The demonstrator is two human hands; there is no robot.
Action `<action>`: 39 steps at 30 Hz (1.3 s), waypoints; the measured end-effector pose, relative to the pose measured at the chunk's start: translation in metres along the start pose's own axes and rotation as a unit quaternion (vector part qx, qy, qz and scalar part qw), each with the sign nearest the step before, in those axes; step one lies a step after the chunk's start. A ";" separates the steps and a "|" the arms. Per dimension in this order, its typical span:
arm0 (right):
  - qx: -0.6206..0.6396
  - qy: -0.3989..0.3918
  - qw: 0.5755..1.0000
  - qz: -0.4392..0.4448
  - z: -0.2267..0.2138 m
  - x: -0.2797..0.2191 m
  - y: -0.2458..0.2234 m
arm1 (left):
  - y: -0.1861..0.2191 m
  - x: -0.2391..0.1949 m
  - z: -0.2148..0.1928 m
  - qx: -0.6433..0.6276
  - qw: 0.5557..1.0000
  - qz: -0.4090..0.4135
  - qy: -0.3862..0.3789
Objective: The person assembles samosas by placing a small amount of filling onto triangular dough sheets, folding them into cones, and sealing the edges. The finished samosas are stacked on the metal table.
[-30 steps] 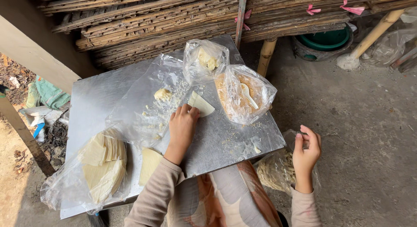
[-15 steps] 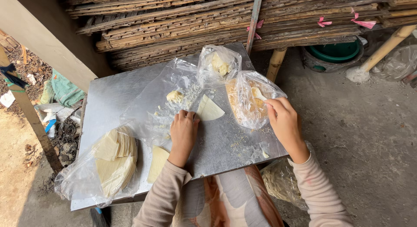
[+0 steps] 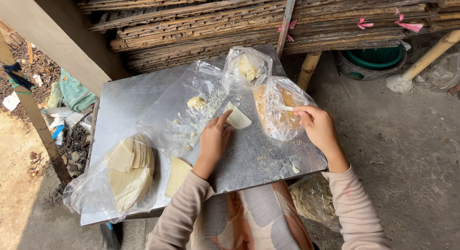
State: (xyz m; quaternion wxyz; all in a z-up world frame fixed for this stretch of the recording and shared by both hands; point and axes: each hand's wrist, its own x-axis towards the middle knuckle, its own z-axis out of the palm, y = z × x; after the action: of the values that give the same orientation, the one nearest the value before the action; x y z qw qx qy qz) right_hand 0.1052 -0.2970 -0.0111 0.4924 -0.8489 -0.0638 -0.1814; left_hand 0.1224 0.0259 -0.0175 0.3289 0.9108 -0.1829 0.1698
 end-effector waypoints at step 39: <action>-0.266 0.194 0.921 -0.208 -0.003 -0.044 -0.038 | 0.058 -0.125 -0.048 -0.047 0.997 0.051 0.035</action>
State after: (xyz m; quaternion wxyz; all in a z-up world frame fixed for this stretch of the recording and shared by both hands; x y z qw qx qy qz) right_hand 0.0531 -0.2776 0.0049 0.2024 -0.8644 -0.0911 -0.4512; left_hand -0.0219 0.0438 -0.0057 0.3683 0.8773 -0.2256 0.2091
